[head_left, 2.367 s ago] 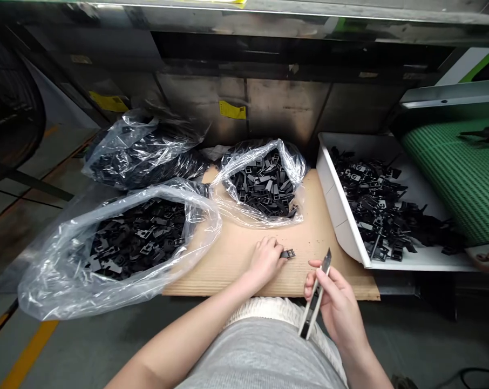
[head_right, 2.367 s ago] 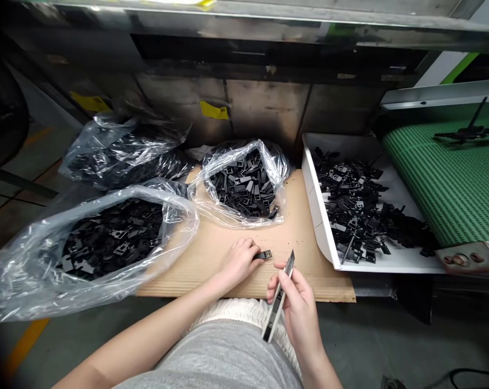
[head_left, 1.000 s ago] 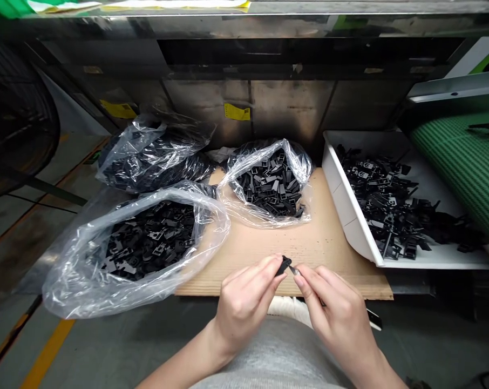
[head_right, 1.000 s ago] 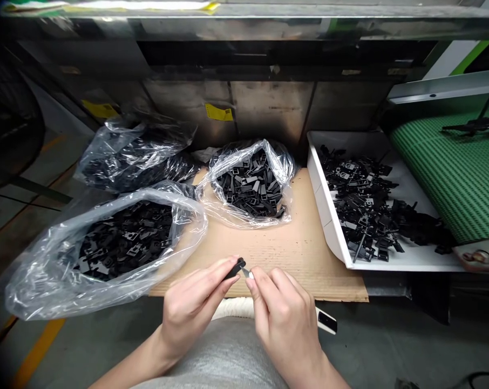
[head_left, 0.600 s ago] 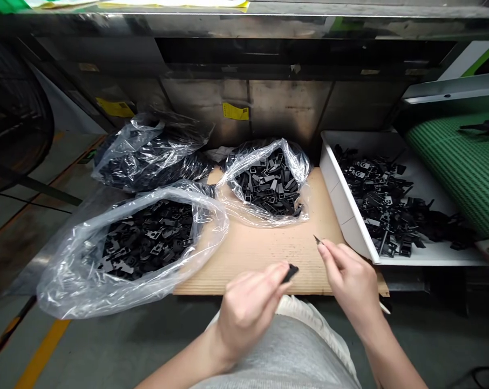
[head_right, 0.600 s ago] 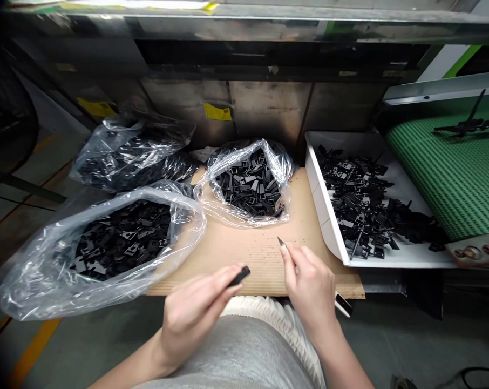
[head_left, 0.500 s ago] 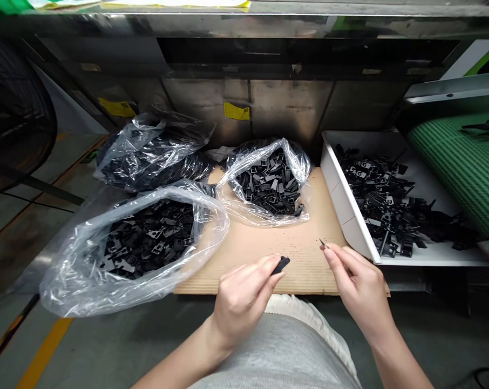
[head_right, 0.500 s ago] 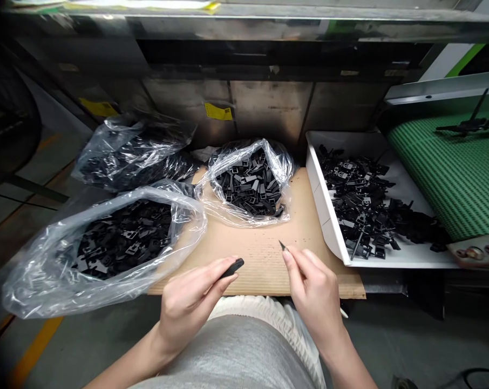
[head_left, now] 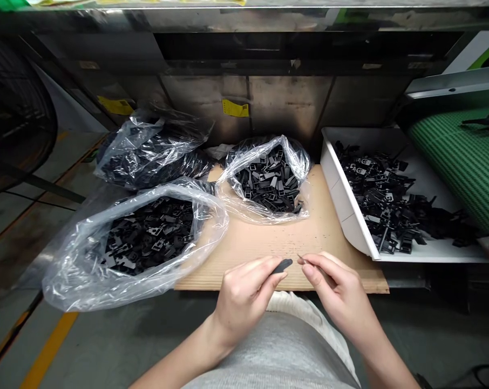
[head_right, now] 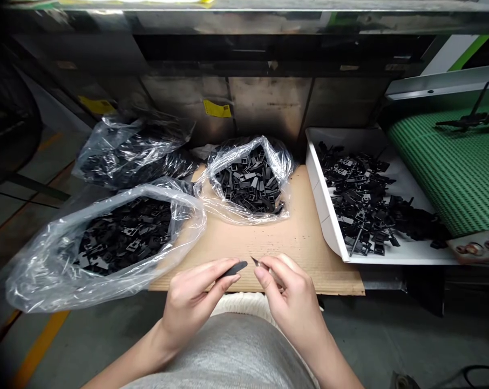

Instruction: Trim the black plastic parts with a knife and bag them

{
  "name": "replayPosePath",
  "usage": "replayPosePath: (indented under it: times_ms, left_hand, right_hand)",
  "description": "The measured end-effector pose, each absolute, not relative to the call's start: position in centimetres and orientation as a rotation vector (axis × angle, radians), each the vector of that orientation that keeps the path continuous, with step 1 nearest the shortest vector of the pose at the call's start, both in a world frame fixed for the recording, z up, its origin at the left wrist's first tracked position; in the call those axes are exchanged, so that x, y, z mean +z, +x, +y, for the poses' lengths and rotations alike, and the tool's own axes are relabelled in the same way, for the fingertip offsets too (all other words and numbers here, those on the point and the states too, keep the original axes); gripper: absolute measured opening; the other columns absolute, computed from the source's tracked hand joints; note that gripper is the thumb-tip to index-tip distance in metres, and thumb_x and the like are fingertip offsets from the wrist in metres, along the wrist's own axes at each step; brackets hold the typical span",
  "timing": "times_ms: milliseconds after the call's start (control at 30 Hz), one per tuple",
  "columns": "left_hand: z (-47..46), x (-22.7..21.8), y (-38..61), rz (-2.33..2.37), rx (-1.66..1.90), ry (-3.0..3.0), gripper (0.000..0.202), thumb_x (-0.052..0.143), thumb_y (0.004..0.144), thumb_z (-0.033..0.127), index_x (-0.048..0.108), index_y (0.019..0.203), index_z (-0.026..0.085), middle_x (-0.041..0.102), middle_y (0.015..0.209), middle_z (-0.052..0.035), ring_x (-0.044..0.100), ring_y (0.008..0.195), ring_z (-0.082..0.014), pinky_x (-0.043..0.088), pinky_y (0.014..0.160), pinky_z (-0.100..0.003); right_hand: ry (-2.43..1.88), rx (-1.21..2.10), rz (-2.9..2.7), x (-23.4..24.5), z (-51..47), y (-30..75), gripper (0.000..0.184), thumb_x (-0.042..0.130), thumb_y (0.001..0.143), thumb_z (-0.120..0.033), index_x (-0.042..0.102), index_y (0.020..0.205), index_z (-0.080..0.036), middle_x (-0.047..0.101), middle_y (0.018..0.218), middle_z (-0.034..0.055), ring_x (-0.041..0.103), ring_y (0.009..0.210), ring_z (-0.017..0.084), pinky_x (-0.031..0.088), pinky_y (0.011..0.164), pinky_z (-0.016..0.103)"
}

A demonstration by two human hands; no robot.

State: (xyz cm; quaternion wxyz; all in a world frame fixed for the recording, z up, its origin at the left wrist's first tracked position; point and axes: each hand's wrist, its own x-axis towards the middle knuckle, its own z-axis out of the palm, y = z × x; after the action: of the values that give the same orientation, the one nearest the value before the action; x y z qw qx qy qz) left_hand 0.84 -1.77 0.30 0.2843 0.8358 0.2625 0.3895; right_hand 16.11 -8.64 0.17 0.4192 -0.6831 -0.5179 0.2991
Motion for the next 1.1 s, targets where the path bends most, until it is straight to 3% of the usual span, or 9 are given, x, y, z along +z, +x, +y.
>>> replayPosePath:
  times_ms: [100, 200, 300, 433, 667, 800, 933, 1000, 1100]
  left_hand:
    - [-1.8, 0.0, 0.8, 0.664, 1.054, 2.289, 0.019, 0.055, 0.076, 0.009, 0.061, 0.094, 0.012, 0.069, 0.085, -0.0064, 0.065, 0.077, -0.0151, 0.052, 0.071, -0.022]
    - [-1.7, -0.2, 0.8, 0.625, 1.056, 2.337, 0.022, 0.053, 0.077, 0.008, 0.059, 0.097, 0.014, 0.069, 0.087, -0.0066, 0.065, 0.079, -0.0154, 0.052, 0.071, -0.023]
    - [-1.6, -0.3, 0.7, 0.625, 1.038, 2.286, 0.023, 0.053, 0.077, 0.007, 0.060, 0.098, 0.015, 0.068, 0.087, -0.0059, 0.064, 0.079, -0.0149, 0.051, 0.073, -0.022]
    - [-1.3, -0.2, 0.9, 0.747, 0.900, 1.958, 0.018, 0.058, 0.073, 0.007, 0.064, 0.087, 0.017, 0.069, 0.080, -0.0019, 0.064, 0.073, -0.0130, 0.050, 0.069, -0.019]
    - [-0.8, -0.3, 1.1, 0.905, 0.732, 1.222, 0.010, 0.064, 0.066, 0.010, 0.058, 0.072, 0.016, 0.060, 0.063, 0.0032, 0.056, 0.054, -0.0087, 0.046, 0.053, -0.018]
    - [-0.4, -0.4, 1.5, 0.822, 0.777, 0.915, 0.022, 0.066, 0.066, 0.013, 0.056, 0.085, 0.018, 0.063, 0.065, 0.0029, 0.056, 0.058, -0.0089, 0.044, 0.058, -0.019]
    - [-0.7, -0.4, 2.3, 0.768, 0.723, 0.789, 0.015, 0.062, 0.071, 0.021, 0.062, 0.085, 0.014, 0.064, 0.088, -0.0049, 0.057, 0.077, -0.0131, 0.043, 0.066, -0.021]
    - [-0.9, -0.4, 2.4, 0.755, 0.654, 0.835, 0.019, 0.062, 0.071, 0.023, 0.063, 0.089, 0.015, 0.063, 0.092, -0.0057, 0.056, 0.075, -0.0136, 0.043, 0.063, -0.022]
    - [-0.7, -0.7, 2.2, 0.766, 0.610, 0.891, 0.017, 0.062, 0.072, 0.022, 0.064, 0.087, 0.015, 0.061, 0.081, -0.0029, 0.054, 0.068, -0.0117, 0.042, 0.060, -0.021]
  right_hand:
    - [-1.675, 0.919, -1.197, 0.5, -7.9, 15.8, 0.020, 0.053, 0.078, -0.035, 0.060, 0.088, -0.019, 0.055, 0.072, 0.0008, 0.050, 0.059, 0.012, 0.039, 0.052, 0.021]
    - [-1.518, 1.096, -1.082, 0.4, -7.0, 15.2, 0.014, 0.054, 0.078, -0.031, 0.059, 0.080, -0.018, 0.055, 0.067, -0.0013, 0.050, 0.062, 0.011, 0.039, 0.056, 0.020]
    - [-1.392, 1.180, -0.972, -0.1, -6.6, 14.8, 0.015, 0.051, 0.080, -0.028, 0.058, 0.076, -0.016, 0.053, 0.058, -0.0026, 0.044, 0.053, 0.008, 0.034, 0.049, 0.019]
    - [-1.322, 1.241, -0.871, -0.7, -6.7, 14.5, 0.018, 0.050, 0.081, -0.028, 0.056, 0.075, -0.013, 0.053, 0.054, -0.0030, 0.034, 0.042, 0.004, 0.027, 0.041, 0.018]
    - [-1.265, 1.393, -0.711, -1.3, -6.8, 14.0, 0.021, 0.048, 0.082, -0.031, 0.048, 0.069, -0.015, 0.056, 0.049, -0.0027, 0.032, 0.033, 0.003, 0.024, 0.035, 0.017]
    - [-1.444, 1.055, -0.915, -1.5, -7.2, 12.9, 0.018, 0.046, 0.083, -0.030, 0.052, 0.072, -0.017, 0.058, 0.055, -0.0002, 0.045, 0.041, 0.008, 0.034, 0.041, 0.019]
    - [-1.549, 0.460, -1.405, -1.6, -7.3, 11.8, 0.016, 0.045, 0.080, -0.017, 0.053, 0.066, -0.017, 0.056, 0.059, 0.0014, 0.051, 0.055, 0.012, 0.038, 0.055, 0.023]
    - [-1.573, 0.485, -1.479, -1.1, -7.1, 11.9, 0.021, 0.043, 0.080, -0.015, 0.048, 0.060, -0.018, 0.050, 0.053, -0.0013, 0.046, 0.050, 0.010, 0.035, 0.049, 0.022]
    - [-1.607, 0.861, -1.469, 0.0, -7.1, 12.8, 0.022, 0.043, 0.081, -0.019, 0.045, 0.060, -0.018, 0.047, 0.051, -0.0038, 0.043, 0.046, 0.008, 0.033, 0.044, 0.019]
